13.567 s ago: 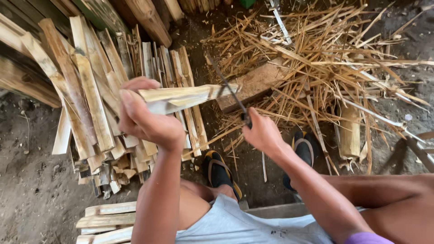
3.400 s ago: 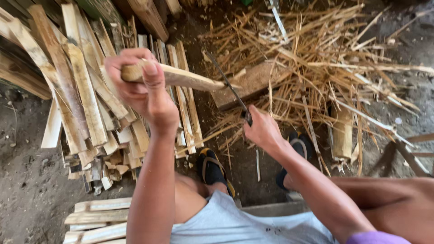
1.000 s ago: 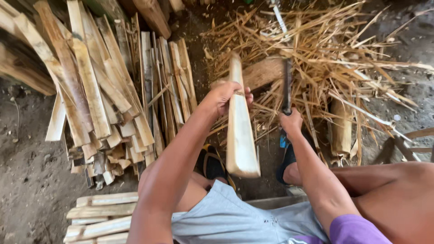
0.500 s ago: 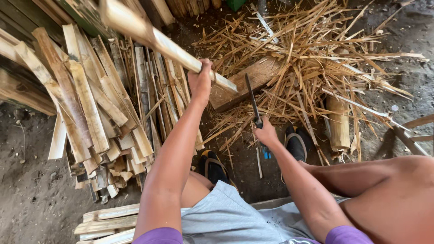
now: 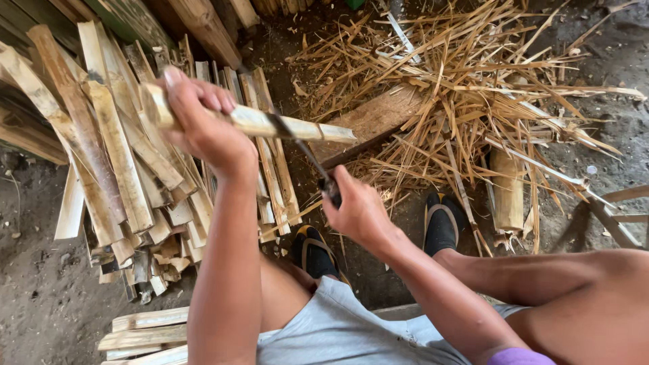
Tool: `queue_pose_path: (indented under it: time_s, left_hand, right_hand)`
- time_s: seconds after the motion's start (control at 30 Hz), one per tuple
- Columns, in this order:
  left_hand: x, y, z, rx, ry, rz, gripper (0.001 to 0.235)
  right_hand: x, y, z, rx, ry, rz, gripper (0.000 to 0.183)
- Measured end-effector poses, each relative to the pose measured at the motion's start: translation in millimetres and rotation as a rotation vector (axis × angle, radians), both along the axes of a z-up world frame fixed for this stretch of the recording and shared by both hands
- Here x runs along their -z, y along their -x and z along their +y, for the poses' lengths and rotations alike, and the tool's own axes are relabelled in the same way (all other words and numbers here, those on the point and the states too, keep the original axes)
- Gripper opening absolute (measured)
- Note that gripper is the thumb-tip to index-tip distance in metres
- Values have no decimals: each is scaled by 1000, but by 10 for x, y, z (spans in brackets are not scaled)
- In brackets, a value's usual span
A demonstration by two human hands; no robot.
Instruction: The person sits on the ground and uses a knife to sharpen the end of bamboo sticks. They hold each stick with one hand and scrape the knife along the tip to create a point, then place the finished sticks into a pile.
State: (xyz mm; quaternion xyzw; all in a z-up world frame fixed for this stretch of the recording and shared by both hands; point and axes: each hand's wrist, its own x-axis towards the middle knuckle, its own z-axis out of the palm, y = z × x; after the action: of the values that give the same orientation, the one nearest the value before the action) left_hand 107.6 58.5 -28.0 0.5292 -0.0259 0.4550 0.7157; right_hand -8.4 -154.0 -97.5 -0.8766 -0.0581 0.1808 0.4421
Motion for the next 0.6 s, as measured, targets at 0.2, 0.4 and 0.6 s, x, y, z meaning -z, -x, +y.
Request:
queue_pose_path:
  time_s: [0.2,0.4,0.6]
  left_hand:
    - [-5,229,-33,193,64,-33,8]
    - [-59,150,-135,132,62,-37,7]
    - [2,138,-61,81,39,-40,13]
  right_hand:
    - [-86,-235,95,55,77,114,22]
    - [-42,-95,30,-39,-18,-34,22]
    - [123,-357,24,34,187,72,26]
